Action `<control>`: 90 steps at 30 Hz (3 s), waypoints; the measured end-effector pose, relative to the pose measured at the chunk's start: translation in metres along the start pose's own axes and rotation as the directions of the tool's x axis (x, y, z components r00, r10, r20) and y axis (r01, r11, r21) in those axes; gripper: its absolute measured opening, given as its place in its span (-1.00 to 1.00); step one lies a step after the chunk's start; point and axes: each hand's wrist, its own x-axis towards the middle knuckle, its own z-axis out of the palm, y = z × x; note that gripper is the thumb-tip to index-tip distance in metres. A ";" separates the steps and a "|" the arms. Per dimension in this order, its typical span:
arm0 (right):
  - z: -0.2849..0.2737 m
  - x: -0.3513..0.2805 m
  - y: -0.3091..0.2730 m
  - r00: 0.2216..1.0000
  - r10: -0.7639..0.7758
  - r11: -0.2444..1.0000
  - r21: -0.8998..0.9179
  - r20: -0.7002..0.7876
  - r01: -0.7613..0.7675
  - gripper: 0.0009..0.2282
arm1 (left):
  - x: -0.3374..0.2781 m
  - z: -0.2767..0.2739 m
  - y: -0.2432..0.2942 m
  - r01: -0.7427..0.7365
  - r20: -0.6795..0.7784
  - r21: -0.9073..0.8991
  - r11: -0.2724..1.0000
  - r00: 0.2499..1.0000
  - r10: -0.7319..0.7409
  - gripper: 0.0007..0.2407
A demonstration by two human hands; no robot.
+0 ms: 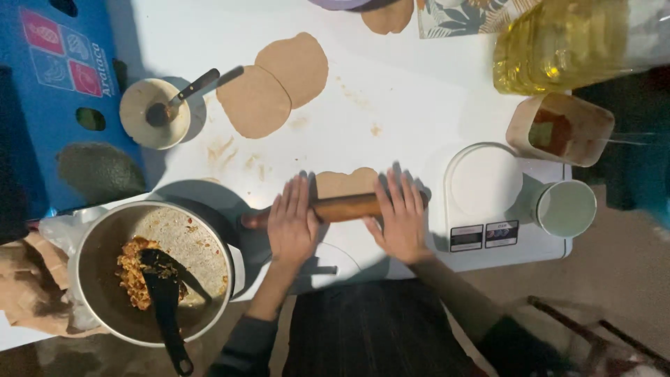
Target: Rolling out dough and filling empanadas.
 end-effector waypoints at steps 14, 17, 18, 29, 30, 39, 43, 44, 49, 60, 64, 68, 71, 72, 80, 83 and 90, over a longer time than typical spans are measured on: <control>0.010 0.003 -0.011 0.997 0.047 0.993 0.111 -0.069 -0.039 -0.31 | 0.016 -0.002 -0.009 0.022 0.037 0.033 0.999 0.999 -0.024 -0.35; 0.022 0.050 0.005 0.991 0.085 0.992 0.101 -0.105 -0.074 -0.33 | 0.069 -0.010 -0.012 0.013 0.026 0.067 0.998 1.000 -0.014 -0.36; 0.025 0.074 0.013 0.981 0.108 0.991 0.093 -0.159 -0.094 -0.34 | 0.094 -0.013 -0.013 0.009 -0.012 0.088 0.996 1.000 -0.008 -0.36; -0.002 -0.030 -0.018 0.998 0.002 0.998 0.060 -0.056 0.002 -0.45 | -0.029 -0.005 0.004 -0.096 -0.056 0.104 0.990 0.993 0.102 -0.34; 0.005 -0.040 -0.017 1.000 0.017 1.000 0.015 -0.019 -0.016 -0.48 | -0.039 -0.002 -0.001 -0.124 -0.037 0.113 0.986 0.991 0.129 -0.35; -0.022 -0.026 0.004 1.000 0.026 0.979 0.203 -0.013 -0.023 -0.43 | -0.019 -0.011 0.004 -0.253 0.006 0.111 0.961 0.967 0.253 -0.42; -0.007 0.031 0.024 0.999 0.004 0.991 0.134 -0.046 0.003 -0.42 | 0.040 -0.012 0.000 -0.199 -0.035 0.163 0.966 0.978 0.207 -0.42; -0.002 0.053 0.029 0.997 0.026 0.998 0.050 -0.075 -0.022 -0.44 | 0.059 -0.019 0.002 -0.144 -0.062 0.151 0.978 0.986 0.154 -0.44; -0.003 0.114 0.038 0.993 0.080 0.996 0.058 -0.084 -0.075 -0.44 | 0.098 -0.024 -0.009 0.012 -0.123 0.088 0.996 0.992 -0.001 -0.46; 0.001 0.130 0.042 0.993 0.115 0.993 0.010 -0.005 -0.115 -0.40 | 0.121 -0.023 -0.010 0.030 -0.131 0.066 0.997 0.991 -0.021 -0.47; 0.001 0.092 0.036 0.997 0.048 0.998 -0.036 -0.057 -0.050 -0.39 | 0.095 -0.016 -0.005 0.002 -0.156 0.126 0.992 0.988 0.018 -0.46; 0.006 0.119 0.043 0.997 0.073 0.997 -0.041 -0.005 -0.073 -0.37 | 0.117 -0.017 -0.013 0.039 -0.079 0.158 0.987 0.997 -0.027 -0.46; 0.004 0.112 0.039 0.994 0.112 0.994 -0.020 0.003 -0.112 -0.36 | 0.106 -0.016 -0.008 0.063 -0.110 0.113 0.992 0.993 -0.050 -0.46; 0.002 0.113 0.040 0.994 0.100 0.994 -0.039 -0.031 -0.101 -0.34 | 0.109 -0.017 -0.007 0.058 -0.161 0.103 0.993 0.986 -0.041 -0.45; -0.007 0.093 0.035 0.997 -0.030 1.000 0.006 -0.069 0.030 -0.15 | 0.085 -0.009 -0.005 0.029 -0.145 0.135 0.990 0.989 -0.010 -0.37; -0.007 0.119 0.043 0.999 0.017 1.000 0.000 -0.046 -0.017 -0.14 | 0.109 -0.015 -0.005 0.052 -0.139 0.100 0.994 0.990 -0.038 -0.39; -0.003 0.037 0.027 0.998 -0.008 1.000 -0.006 -0.061 0.008 -0.35 | 0.034 0.003 0.011 -0.010 -0.148 0.145 0.989 0.989 0.032 -0.50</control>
